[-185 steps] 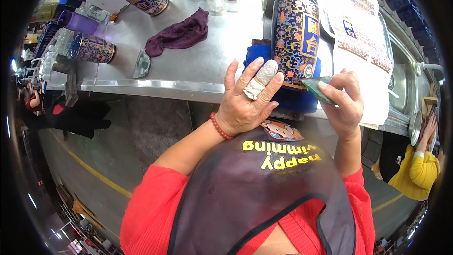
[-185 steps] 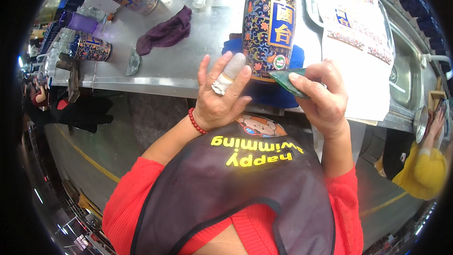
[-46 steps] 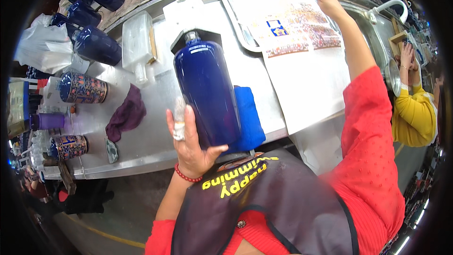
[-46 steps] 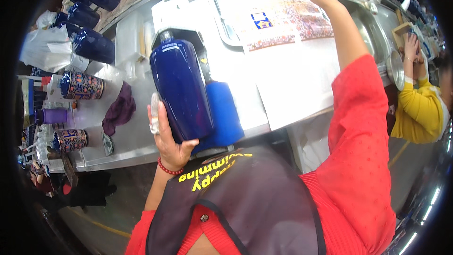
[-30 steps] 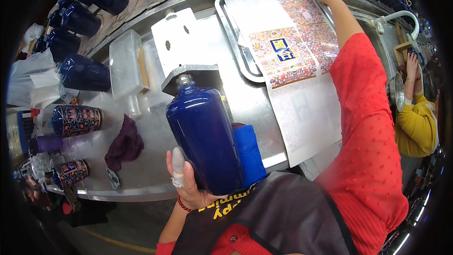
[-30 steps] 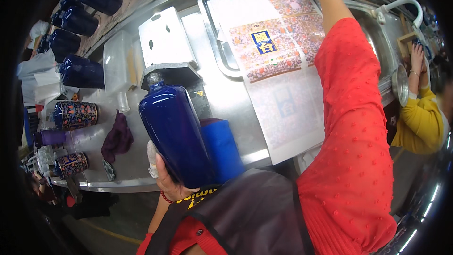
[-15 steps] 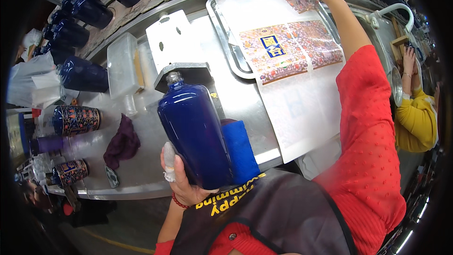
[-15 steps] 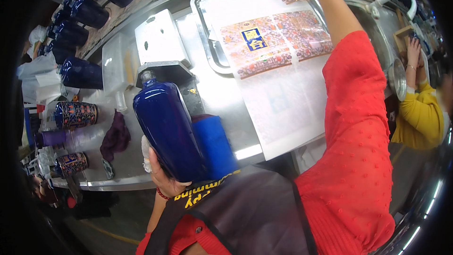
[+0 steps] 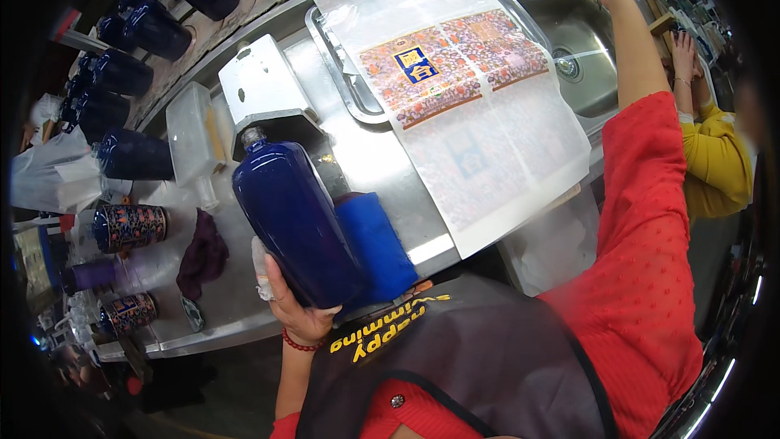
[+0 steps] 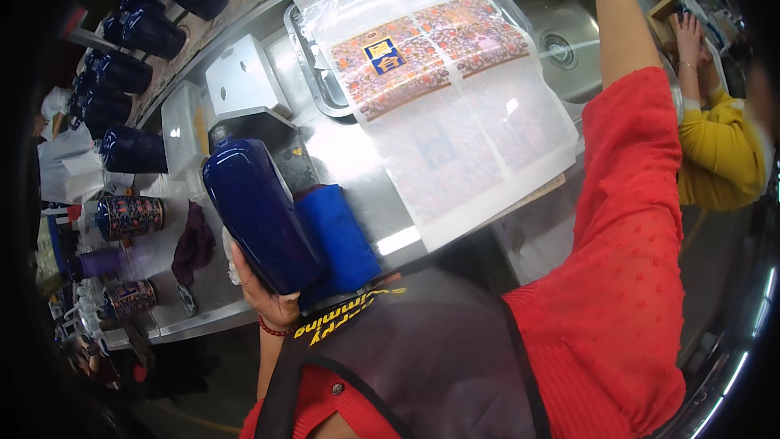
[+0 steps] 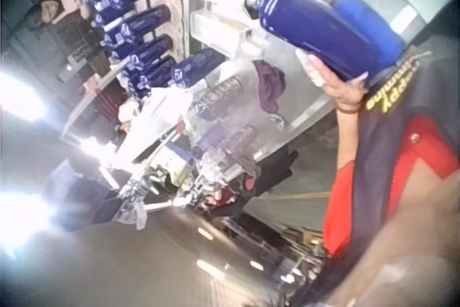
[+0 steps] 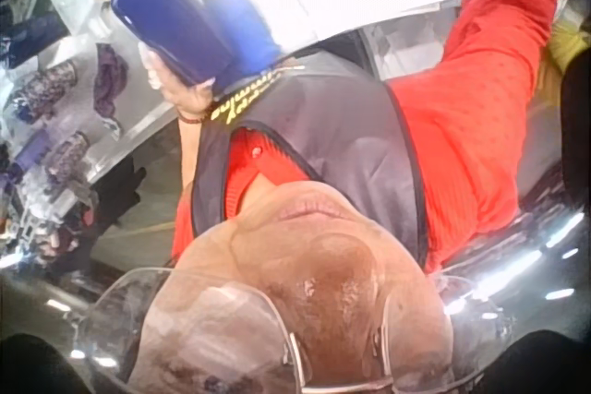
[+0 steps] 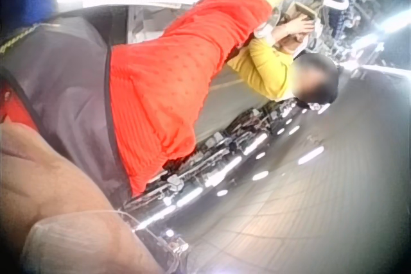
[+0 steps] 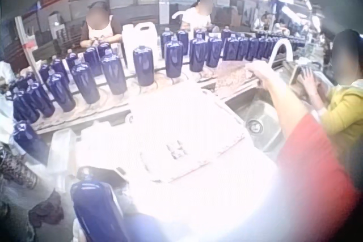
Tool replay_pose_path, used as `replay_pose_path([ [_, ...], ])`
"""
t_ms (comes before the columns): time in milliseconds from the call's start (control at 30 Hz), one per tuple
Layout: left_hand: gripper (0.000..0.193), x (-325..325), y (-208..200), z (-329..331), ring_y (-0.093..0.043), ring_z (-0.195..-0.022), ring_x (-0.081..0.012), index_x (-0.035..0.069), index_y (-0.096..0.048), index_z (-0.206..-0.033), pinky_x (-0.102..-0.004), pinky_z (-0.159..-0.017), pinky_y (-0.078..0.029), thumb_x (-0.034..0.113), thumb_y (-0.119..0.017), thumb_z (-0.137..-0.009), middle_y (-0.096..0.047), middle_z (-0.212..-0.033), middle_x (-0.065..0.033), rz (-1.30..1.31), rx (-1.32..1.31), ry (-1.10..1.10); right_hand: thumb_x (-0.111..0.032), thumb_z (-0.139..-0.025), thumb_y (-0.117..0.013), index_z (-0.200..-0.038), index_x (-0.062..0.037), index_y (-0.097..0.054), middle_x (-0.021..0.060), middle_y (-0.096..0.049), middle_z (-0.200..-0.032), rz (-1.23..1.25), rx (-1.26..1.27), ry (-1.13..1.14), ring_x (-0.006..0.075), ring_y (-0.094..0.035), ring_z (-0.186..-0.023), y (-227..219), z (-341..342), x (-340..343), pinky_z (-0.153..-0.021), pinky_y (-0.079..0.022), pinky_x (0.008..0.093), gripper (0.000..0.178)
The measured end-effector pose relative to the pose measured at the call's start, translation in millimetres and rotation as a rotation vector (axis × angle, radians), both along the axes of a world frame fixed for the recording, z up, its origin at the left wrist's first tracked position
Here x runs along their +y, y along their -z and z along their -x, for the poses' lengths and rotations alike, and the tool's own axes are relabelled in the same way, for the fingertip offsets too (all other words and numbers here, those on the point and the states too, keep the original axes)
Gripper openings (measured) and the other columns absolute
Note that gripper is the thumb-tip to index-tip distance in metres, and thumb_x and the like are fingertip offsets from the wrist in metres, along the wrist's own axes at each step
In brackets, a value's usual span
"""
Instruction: The person applies decorative stickers to a blue bottle, smoothing each one with a green tool and rotating the bottle to cover different sides. The person repeatedly aligns and presses the stickers onto the bottle surface.
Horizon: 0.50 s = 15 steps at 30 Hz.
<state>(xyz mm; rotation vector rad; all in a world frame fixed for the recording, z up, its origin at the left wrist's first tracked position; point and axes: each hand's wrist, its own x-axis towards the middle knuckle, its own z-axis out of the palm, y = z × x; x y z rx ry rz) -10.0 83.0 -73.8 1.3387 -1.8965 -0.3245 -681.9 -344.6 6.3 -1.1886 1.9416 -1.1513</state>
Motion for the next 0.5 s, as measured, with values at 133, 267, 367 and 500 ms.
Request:
replay_pose_path([
  [133, 0.114, -1, -1, 1, -0.047, -0.141, -0.0351, -0.010, -0.016, -0.159, -0.0423, -0.118, -0.034, 0.067, -0.064, -0.091, -0.041, -0.156, -0.0271, 0.007, 0.009, 0.002, -0.049, -0.085, -0.072, -0.086, -0.0145, -0.070, 0.0015, -0.060, -0.074, -0.216, 0.501, -0.032, 0.0209, -0.057, -0.065, 93, 43, 44, -0.060, -0.041, 0.0425, 0.035],
  [267, 0.113, -3, -2, 2, -0.047, -0.141, -0.0351, -0.011, -0.017, -0.159, -0.0421, -0.117, -0.035, 0.067, -0.064, -0.091, -0.041, -0.156, -0.0274, 0.010, 0.013, 0.001, -0.043, -0.083, -0.070, -0.093, -0.0103, -0.077, 0.0179, -0.075, -0.101, -0.421, 1.049, -0.076, 0.0365, -0.072, -0.089, 161, 58, 74, -0.082, -0.054, 0.0460, 0.035],
  [367, 0.114, -4, -3, 2, -0.046, -0.142, -0.0364, -0.011, -0.018, -0.158, -0.0423, -0.118, -0.034, 0.069, -0.062, -0.091, -0.040, -0.157, -0.0283, 0.023, -0.011, -0.002, -0.041, -0.085, -0.069, -0.101, -0.0121, -0.079, 0.0191, -0.074, -0.111, -0.510, 1.232, -0.051, 0.0374, -0.070, -0.104, 174, 50, 89, -0.095, -0.052, 0.0471, 0.034],
  [500, 0.115, -5, -5, 3, -0.045, -0.143, -0.0383, -0.012, -0.019, -0.158, -0.0427, -0.118, -0.033, 0.072, -0.060, -0.091, -0.039, -0.157, -0.0297, 0.064, -0.074, -0.023, -0.038, -0.092, -0.067, -0.111, -0.0109, -0.076, 0.0203, -0.068, -0.122, -0.443, 1.149, 0.135, 0.0399, -0.062, -0.117, 146, 28, 102, -0.103, -0.047, 0.0486, 0.034],
])
